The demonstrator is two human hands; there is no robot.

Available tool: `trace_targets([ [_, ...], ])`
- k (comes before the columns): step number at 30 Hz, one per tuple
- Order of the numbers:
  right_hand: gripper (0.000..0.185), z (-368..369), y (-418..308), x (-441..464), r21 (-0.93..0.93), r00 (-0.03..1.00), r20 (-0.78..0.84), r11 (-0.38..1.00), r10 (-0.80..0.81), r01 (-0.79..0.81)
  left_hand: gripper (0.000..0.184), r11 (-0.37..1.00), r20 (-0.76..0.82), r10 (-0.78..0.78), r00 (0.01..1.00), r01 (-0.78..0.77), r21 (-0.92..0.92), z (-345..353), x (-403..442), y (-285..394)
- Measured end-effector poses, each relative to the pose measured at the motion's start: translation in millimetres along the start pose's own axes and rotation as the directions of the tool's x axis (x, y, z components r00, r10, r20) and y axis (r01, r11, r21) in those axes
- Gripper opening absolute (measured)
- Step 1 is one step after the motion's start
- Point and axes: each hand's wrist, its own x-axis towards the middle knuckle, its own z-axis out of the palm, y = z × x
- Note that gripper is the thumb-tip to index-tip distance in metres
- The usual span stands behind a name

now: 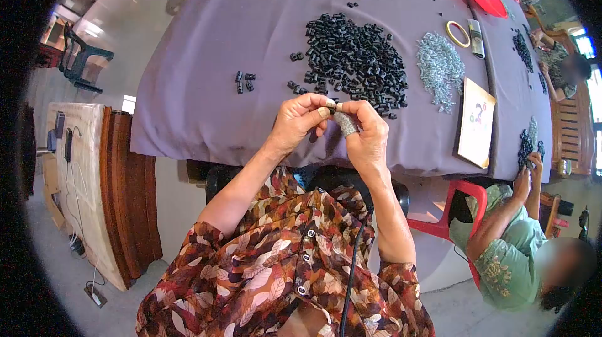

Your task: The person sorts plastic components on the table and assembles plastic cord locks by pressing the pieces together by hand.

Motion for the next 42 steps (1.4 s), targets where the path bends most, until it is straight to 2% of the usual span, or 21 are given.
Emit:
trace_targets([
  [6, 0.016, -1, 1, -1, 0.020, 1.000, -0.010, 1.000, 0.022, -0.021, 0.010, 1.000, 0.014, -0.013, 1.000, 0.013, 0.004, 0, -1, 2],
  [9, 0.015, -1, 2, -1, -0.033, 1.000, -0.010, 0.999, -0.004, 0.003, 0.011, 1.000, 0.031, -0.013, 0.999, 0.013, 0.004, -2, -1, 2],
  [15, 0.012, -3, -6, -2, 0.065, 0.997, 0.039, 0.996, 0.062, -0.064, 0.012, 0.999, 0.063, -0.032, 0.998, 0.034, -0.031, -3, -6, 3],
  [18, 0.009, -2, -3, -1, 0.111, 0.996, 0.076, 0.993, -0.035, 0.026, 0.011, 0.997, 0.082, -0.048, 0.996, 0.052, -0.054, -3, -9, 3],
  [21, 0.008, 1, -3, 1, 0.290, 0.976, 0.149, 0.936, 0.161, -0.198, 0.011, 0.989, 0.091, -0.063, 0.994, 0.074, -0.127, -4, -11, 3],
  [24, 0.007, -1, -12, 8, 0.176, 0.939, 0.220, 0.937, 0.263, -0.303, 0.011, 0.972, 0.088, -0.064, 0.994, 0.081, -0.219, -7, -11, 1],
  [27, 0.007, -5, -3, 20, 0.144, 0.951, 0.287, 0.976, 0.119, -0.165, 0.011, 0.932, 0.084, -0.036, 0.996, 0.064, -0.357, -8, -9, -4],
  [28, 0.005, -3, -12, 26, 0.239, 0.962, 0.262, 0.960, 0.080, -0.145, 0.012, 0.912, 0.075, -0.033, 0.997, 0.061, -0.405, -9, -9, -4],
  [29, 0.005, -2, -14, 32, 0.164, 0.978, 0.172, 0.976, 0.117, -0.146, 0.012, 0.890, 0.063, -0.029, 0.998, 0.055, -0.452, -10, -8, -4],
  [30, 0.007, -4, -12, 40, -0.035, 0.987, 0.150, 0.998, 0.053, -0.049, 0.012, 0.890, 0.060, -0.033, 0.998, 0.057, -0.452, -11, -9, -4],
  [32, 0.016, -3, -6, 53, -0.383, 0.983, 0.159, 0.913, -0.088, 0.144, 0.013, 0.890, 0.064, -0.044, 0.997, 0.068, -0.450, -11, -8, -4],
  [33, 0.016, -1, -1, 57, -0.453, 0.979, 0.169, 0.873, -0.116, 0.182, 0.013, 0.887, 0.071, -0.030, 0.997, 0.059, -0.458, -11, -8, -5],
  [35, 0.016, 3, 3, 63, -0.580, 0.965, 0.200, 0.773, -0.170, 0.256, 0.013, 0.880, 0.080, -0.001, 0.997, 0.038, -0.473, -12, -7, -7],
  [40, 0.025, 11, -3, 70, -0.679, 0.964, 0.252, 0.695, -0.083, 0.237, 0.012, 0.887, 0.081, -0.022, 0.996, 0.057, -0.459, -11, -7, -5],
  [42, 0.024, 13, -1, 71, -0.699, 0.956, 0.273, 0.661, -0.106, 0.273, 0.012, 0.885, 0.081, -0.022, 0.997, 0.057, -0.461, -11, -7, -6],
])
